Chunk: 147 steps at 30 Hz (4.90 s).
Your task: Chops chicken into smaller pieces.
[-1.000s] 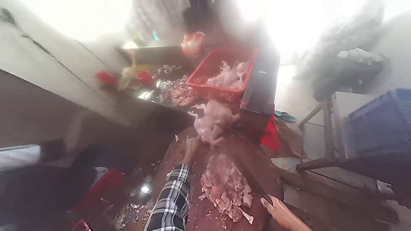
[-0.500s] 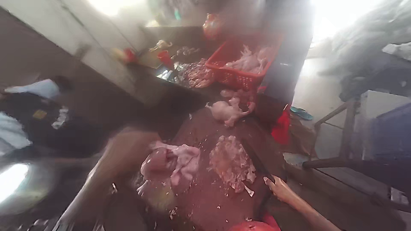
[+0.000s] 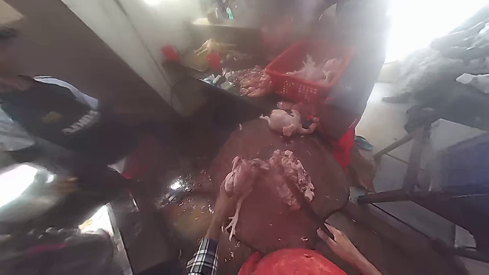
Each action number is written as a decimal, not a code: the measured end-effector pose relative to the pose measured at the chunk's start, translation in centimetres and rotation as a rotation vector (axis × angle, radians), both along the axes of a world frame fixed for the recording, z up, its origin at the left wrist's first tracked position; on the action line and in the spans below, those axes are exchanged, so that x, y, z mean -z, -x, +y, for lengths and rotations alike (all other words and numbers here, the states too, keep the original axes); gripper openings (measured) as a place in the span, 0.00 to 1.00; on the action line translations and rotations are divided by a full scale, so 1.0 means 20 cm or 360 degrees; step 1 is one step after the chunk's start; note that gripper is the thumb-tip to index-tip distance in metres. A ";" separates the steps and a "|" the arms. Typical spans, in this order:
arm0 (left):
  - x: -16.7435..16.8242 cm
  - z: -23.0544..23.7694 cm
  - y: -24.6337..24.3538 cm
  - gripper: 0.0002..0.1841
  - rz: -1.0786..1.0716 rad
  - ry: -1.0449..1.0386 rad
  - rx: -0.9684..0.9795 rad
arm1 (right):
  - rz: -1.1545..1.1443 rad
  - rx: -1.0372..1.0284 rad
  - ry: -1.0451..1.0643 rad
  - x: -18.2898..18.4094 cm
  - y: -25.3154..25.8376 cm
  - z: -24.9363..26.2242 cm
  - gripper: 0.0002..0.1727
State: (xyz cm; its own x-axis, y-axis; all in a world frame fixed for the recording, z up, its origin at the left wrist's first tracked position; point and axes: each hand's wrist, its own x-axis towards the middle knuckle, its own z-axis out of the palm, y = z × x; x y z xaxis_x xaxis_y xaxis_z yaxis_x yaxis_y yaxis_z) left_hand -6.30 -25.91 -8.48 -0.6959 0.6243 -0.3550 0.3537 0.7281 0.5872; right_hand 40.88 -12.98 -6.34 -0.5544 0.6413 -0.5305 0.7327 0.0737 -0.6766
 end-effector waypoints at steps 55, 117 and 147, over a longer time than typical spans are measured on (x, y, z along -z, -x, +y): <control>-0.03 -0.56 -0.32 0.25 -0.0517 0.0488 0.0215 | 0.1413 -0.0219 0.0199 -0.78 1.04 -0.05 0.43; 0.14 -0.85 -0.60 0.25 -0.1341 -0.0784 -0.0946 | 0.0405 -0.0580 0.0098 -0.23 1.17 -0.41 0.34; 0.02 -0.77 -0.70 0.20 -0.1732 -0.0486 -0.0775 | -0.0231 -0.0427 0.0675 0.02 1.14 -0.39 0.42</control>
